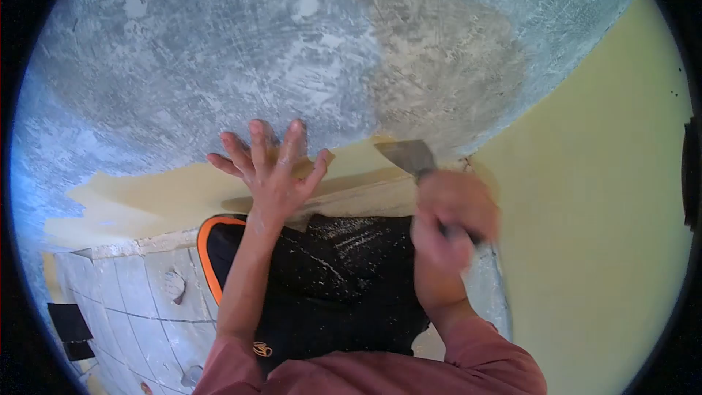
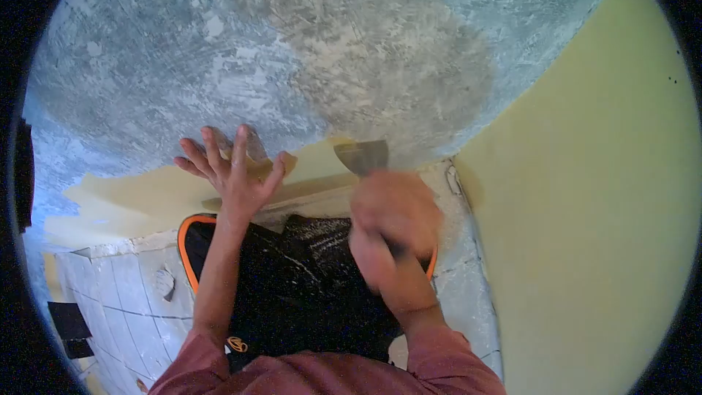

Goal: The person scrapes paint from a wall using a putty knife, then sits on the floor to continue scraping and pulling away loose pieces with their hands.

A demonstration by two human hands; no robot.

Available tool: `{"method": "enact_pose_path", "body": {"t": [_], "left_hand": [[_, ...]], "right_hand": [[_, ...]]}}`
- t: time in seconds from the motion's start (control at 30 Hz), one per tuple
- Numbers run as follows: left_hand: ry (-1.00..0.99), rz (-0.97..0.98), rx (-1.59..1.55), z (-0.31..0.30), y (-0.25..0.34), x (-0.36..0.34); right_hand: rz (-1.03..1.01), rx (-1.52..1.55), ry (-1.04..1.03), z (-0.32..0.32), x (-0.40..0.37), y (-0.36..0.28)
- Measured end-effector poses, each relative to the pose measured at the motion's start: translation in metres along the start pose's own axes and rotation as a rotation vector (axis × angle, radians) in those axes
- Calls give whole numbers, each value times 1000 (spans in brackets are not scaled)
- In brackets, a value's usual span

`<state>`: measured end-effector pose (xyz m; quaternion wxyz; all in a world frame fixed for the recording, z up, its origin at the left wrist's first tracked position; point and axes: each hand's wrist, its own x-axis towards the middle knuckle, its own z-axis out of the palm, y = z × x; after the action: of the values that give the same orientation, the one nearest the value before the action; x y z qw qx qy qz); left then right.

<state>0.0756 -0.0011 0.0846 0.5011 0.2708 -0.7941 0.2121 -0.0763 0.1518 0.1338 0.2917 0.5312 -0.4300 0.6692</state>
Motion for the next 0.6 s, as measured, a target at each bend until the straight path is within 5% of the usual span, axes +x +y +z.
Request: {"method": "enact_pose_path", "body": {"t": [0.03, 0.1, 0.17, 0.23, 0.43, 0.5, 0.6], "left_hand": [[-15, 41, 28, -1, -1, 1], [-49, 59, 45, -5, 2, -3], [-33, 49, 44, -3, 3, -1], [-18, 29, 19, -1, 4, -2], [-5, -4, 8, 1, 2, -3], [-3, 5, 7, 1, 4, -4], [-8, 2, 2, 0, 2, -3]], "right_hand": [[0, 7, 7, 0, 9, -7], [-211, 527, 146, -10, 33, -34], [-291, 471, 205, 2, 27, -19], [-47, 357, 71, 7, 21, -14], [-331, 576, 257, -1, 21, -22], [6, 243, 47, 5, 16, -17], [-149, 432, 124, -15, 27, -31]]}}
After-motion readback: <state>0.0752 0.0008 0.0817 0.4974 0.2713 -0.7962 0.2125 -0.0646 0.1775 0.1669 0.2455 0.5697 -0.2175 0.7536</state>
